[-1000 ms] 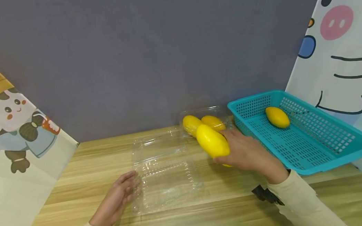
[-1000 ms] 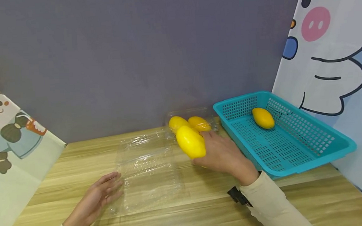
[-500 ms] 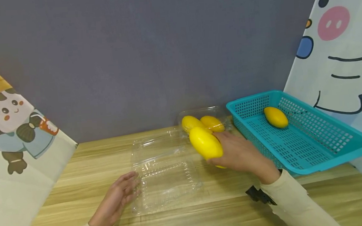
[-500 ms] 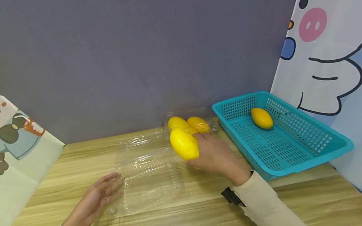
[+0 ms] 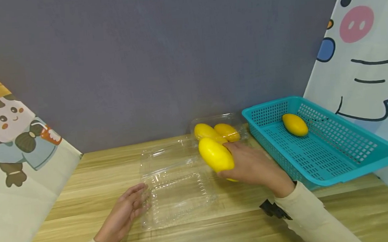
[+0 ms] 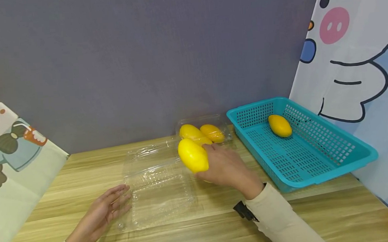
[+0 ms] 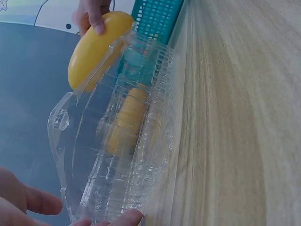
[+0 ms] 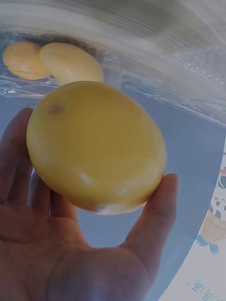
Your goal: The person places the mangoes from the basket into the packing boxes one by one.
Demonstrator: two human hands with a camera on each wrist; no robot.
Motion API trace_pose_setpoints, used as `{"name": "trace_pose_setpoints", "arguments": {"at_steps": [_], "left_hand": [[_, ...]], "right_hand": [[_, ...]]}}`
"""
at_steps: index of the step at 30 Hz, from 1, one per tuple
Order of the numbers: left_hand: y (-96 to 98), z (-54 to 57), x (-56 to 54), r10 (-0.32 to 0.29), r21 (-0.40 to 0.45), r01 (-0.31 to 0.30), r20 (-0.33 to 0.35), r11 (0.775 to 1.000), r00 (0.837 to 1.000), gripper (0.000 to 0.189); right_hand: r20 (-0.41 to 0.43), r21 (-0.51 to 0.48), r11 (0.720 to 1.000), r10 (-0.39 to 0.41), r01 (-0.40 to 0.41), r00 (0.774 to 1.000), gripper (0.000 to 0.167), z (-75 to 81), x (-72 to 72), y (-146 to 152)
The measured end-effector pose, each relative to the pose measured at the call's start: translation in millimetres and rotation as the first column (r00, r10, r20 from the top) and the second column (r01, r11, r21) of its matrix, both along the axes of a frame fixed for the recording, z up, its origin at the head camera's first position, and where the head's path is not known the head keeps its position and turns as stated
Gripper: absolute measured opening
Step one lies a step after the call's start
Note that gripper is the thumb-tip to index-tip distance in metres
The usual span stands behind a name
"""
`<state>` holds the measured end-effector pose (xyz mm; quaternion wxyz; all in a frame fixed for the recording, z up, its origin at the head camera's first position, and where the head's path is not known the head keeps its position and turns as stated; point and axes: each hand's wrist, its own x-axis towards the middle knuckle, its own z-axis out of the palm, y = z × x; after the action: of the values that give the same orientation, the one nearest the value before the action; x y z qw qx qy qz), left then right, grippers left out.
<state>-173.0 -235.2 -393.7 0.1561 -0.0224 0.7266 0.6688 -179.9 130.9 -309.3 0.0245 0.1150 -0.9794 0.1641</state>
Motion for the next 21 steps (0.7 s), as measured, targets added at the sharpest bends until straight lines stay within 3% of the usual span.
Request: {"name": "trace_pose_setpoints", "arguments": {"at_steps": [8,14,21], "left_hand": [[0.4,-0.1,0.0,0.002,-0.023,-0.002,0.005,1.000,1.000,0.052],[-0.4,-0.5,-0.6,-0.016,-0.023,0.015,-0.002,1.000,1.000,0.053],[0.9,2.4,0.2,0.000,-0.009,0.000,0.010,1.000,1.000,0.052]], "right_hand": [[0.037,-0.025,1.000,0.011,-0.010,0.999,0.080,-3.0,-2.0,-11],[0.008,-0.040,0.998,0.044,-0.044,0.999,0.074,-5.1,-2.2,-21],[-0.004,-0.070,0.995,0.075,-0.075,0.997,0.078,-6.2,-0.1,-34]]}}
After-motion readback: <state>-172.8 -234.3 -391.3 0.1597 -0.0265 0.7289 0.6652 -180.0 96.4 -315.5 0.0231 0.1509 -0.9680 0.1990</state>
